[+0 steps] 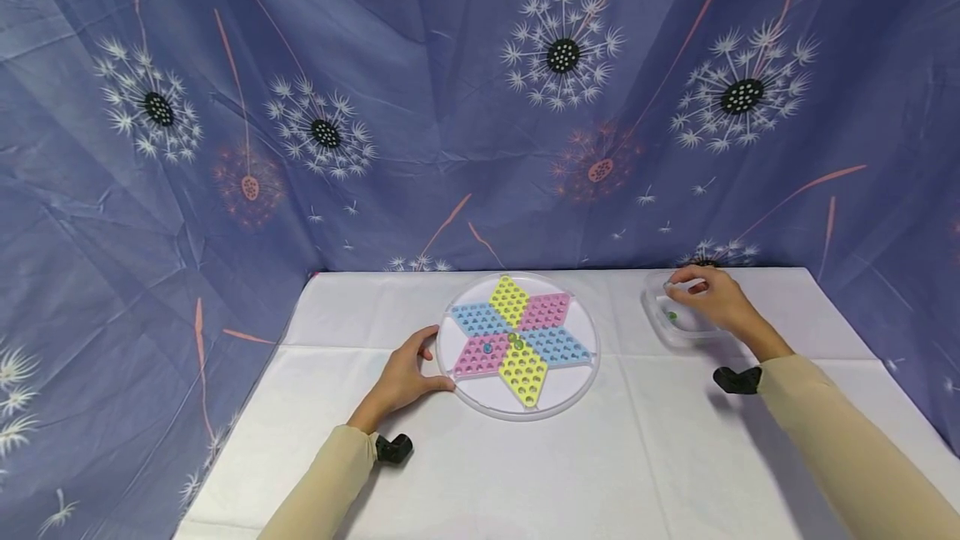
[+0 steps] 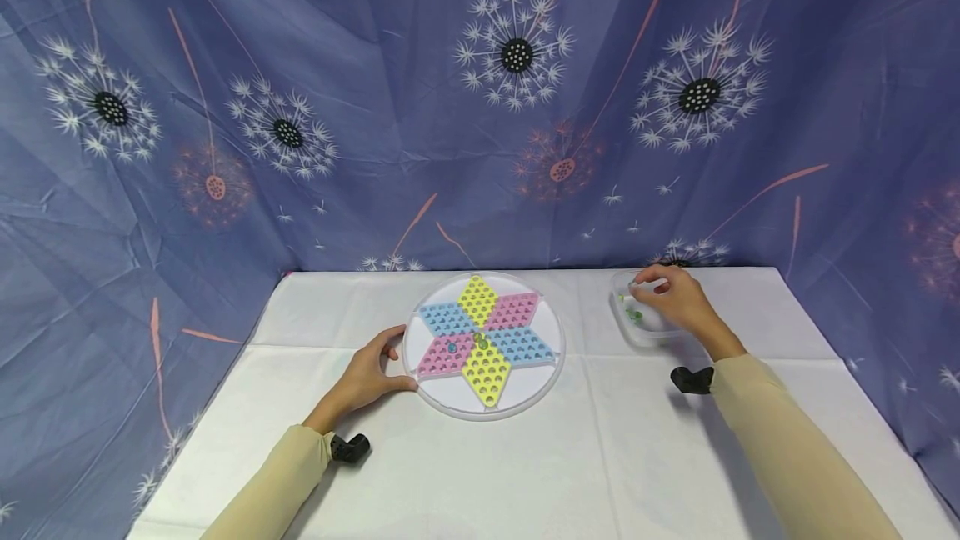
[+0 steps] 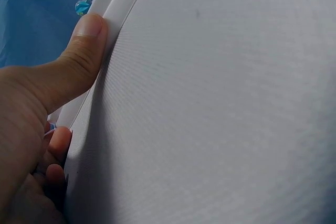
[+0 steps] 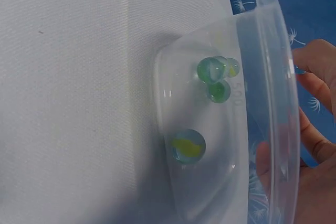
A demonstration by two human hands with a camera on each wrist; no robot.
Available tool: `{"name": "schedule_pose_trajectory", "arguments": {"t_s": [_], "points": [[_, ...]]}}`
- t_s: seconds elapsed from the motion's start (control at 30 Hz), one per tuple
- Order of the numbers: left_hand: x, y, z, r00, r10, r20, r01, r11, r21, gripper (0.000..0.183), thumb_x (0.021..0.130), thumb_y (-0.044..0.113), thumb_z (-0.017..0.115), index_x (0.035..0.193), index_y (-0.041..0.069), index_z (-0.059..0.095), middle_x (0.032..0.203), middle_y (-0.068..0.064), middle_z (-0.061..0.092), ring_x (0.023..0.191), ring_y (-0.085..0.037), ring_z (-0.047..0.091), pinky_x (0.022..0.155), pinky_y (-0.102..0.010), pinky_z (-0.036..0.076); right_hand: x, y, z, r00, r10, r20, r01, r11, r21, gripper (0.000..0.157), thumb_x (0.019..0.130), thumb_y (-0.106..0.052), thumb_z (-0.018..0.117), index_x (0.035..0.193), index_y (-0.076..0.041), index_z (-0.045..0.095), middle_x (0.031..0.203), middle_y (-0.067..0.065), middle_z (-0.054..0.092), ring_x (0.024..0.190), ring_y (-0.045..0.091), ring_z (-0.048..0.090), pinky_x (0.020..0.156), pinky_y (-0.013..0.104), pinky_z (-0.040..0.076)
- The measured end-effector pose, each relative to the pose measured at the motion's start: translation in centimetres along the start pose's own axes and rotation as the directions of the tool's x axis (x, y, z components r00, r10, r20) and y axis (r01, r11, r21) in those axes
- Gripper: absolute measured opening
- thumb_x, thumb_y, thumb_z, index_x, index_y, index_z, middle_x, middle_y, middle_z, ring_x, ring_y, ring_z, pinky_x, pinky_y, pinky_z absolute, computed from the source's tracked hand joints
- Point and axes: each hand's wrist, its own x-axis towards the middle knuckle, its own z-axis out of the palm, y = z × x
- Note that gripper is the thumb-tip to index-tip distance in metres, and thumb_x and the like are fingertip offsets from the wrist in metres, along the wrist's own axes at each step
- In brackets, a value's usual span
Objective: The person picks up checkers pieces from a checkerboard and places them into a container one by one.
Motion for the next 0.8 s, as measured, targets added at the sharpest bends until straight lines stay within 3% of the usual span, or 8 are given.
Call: {"name": "schedule_pose_trajectory", "arguments": {"t_s": [0.8], "points": [[-0.07,0.07,-0.01,1.000,-0.020,-0.006,0.020,1.000,-0.019,0.106,0.068,0.029,0.098,0.155,0.009,0.043,0.099,-0.001,0.054,0.089,-0.019,0.048,0.088,-0.039,0.037,0.44,0.15,0.58,0.999,-0.037,-0.013,0.036,0.999,-0.035,0.037,0.100,-0.034,0.069,0.121,-0.004,0.069,0.132,0.026,0.056,0.108,0.042,0.059,0.078,0.041,0.050]]}}
